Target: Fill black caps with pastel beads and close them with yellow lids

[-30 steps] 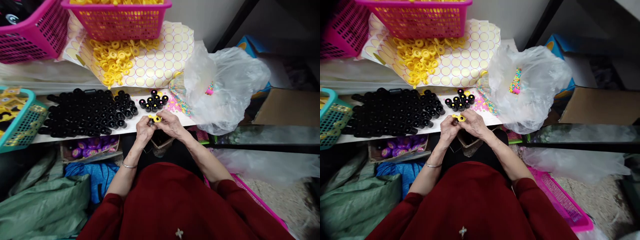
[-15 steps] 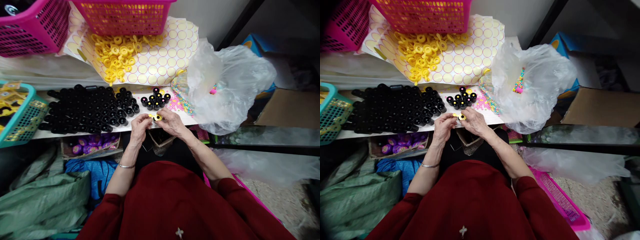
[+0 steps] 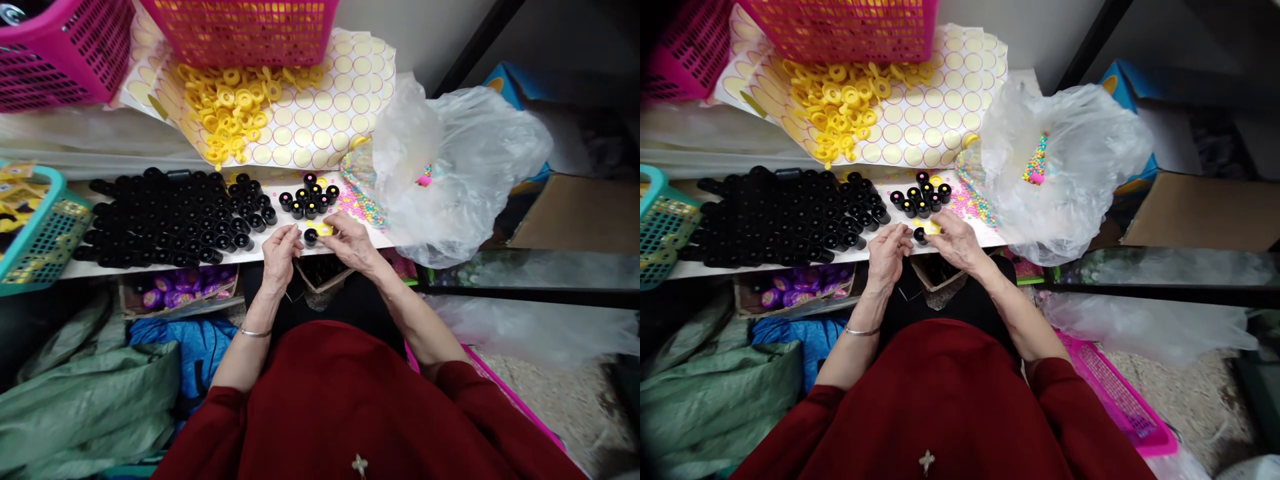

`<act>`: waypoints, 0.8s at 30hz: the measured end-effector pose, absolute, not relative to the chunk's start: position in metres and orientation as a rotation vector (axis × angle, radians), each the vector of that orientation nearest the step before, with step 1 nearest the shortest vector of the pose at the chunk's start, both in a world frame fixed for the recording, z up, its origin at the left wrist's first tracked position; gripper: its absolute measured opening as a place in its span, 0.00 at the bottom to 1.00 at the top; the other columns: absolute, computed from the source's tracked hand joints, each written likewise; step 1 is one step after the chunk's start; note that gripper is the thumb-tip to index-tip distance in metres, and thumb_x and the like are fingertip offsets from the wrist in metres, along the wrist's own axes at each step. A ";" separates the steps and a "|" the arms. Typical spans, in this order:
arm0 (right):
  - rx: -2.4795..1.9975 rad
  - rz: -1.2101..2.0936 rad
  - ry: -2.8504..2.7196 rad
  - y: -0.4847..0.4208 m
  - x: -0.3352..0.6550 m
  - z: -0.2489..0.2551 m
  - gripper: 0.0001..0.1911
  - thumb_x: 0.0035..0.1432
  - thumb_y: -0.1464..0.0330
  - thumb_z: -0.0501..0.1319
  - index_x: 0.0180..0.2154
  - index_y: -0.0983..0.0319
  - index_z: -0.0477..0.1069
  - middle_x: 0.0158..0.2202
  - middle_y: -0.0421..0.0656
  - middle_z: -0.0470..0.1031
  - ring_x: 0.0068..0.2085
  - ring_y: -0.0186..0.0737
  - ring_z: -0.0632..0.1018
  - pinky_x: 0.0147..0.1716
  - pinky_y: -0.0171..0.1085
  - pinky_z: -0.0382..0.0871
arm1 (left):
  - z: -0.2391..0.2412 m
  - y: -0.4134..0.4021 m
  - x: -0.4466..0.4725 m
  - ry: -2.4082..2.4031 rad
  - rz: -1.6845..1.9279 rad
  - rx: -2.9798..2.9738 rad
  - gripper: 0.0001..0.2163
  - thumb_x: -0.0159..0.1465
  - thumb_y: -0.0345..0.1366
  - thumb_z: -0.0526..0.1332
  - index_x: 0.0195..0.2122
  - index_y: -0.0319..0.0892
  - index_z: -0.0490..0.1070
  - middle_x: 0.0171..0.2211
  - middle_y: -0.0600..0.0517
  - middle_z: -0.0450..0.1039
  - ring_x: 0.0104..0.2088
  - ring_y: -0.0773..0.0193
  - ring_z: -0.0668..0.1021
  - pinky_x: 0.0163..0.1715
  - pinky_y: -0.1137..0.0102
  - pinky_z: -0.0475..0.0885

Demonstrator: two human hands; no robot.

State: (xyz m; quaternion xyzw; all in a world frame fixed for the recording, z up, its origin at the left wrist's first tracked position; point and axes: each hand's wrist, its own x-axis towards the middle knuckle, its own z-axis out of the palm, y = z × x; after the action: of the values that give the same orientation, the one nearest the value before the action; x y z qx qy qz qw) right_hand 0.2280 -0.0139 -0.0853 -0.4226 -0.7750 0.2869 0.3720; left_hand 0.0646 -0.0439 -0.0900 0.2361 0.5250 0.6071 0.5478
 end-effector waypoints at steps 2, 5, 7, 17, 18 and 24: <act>-1.074 0.714 -2.096 -0.018 0.219 -0.083 0.08 0.58 0.66 0.58 0.40 0.61 0.69 0.38 0.45 0.70 0.40 0.42 0.71 0.40 0.40 0.67 | -0.092 -0.044 0.067 1.236 1.434 0.573 0.18 0.45 0.46 0.71 0.28 0.37 0.73 0.23 0.54 0.72 0.17 0.76 0.69 0.14 0.80 0.59; -1.119 0.687 -2.198 -0.020 0.208 -0.080 0.08 0.59 0.69 0.56 0.40 0.62 0.69 0.40 0.47 0.70 0.42 0.43 0.71 0.42 0.40 0.66 | -0.094 -0.044 0.072 1.250 1.433 0.604 0.17 0.45 0.45 0.72 0.27 0.37 0.73 0.18 0.57 0.68 0.16 0.77 0.67 0.14 0.80 0.57; -1.150 0.712 -2.206 -0.020 0.205 -0.079 0.08 0.59 0.69 0.56 0.40 0.62 0.70 0.40 0.47 0.69 0.42 0.43 0.71 0.42 0.39 0.66 | -0.095 -0.043 0.074 1.270 1.440 0.610 0.16 0.44 0.44 0.73 0.25 0.37 0.73 0.17 0.57 0.67 0.16 0.77 0.66 0.14 0.80 0.56; -1.066 1.087 -1.804 -0.018 0.203 -0.098 0.10 0.53 0.68 0.59 0.39 0.62 0.70 0.37 0.43 0.69 0.35 0.36 0.71 0.36 0.37 0.67 | -0.100 -0.042 0.078 1.352 1.432 0.710 0.13 0.46 0.41 0.71 0.23 0.37 0.73 0.16 0.59 0.66 0.15 0.77 0.62 0.16 0.77 0.56; -1.055 1.083 -1.784 -0.019 0.202 -0.099 0.10 0.53 0.68 0.59 0.39 0.62 0.70 0.37 0.43 0.68 0.36 0.37 0.71 0.37 0.37 0.67 | -0.100 -0.043 0.078 1.343 1.429 0.721 0.13 0.47 0.42 0.71 0.23 0.37 0.72 0.16 0.59 0.65 0.16 0.77 0.62 0.16 0.77 0.56; -1.104 1.054 -1.598 -0.018 0.205 -0.103 0.13 0.57 0.62 0.57 0.42 0.62 0.66 0.42 0.44 0.66 0.33 0.33 0.69 0.33 0.35 0.66 | -0.098 -0.044 0.075 1.329 1.478 0.622 0.19 0.52 0.51 0.66 0.26 0.37 0.72 0.19 0.55 0.67 0.18 0.75 0.66 0.16 0.78 0.56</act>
State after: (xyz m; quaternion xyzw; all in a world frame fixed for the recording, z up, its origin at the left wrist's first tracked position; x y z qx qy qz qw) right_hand 0.2051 -0.0178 -0.1032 -0.4462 -0.6460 0.4263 0.4494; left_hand 0.0748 -0.0437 -0.0978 0.2579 0.5507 0.6125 0.5050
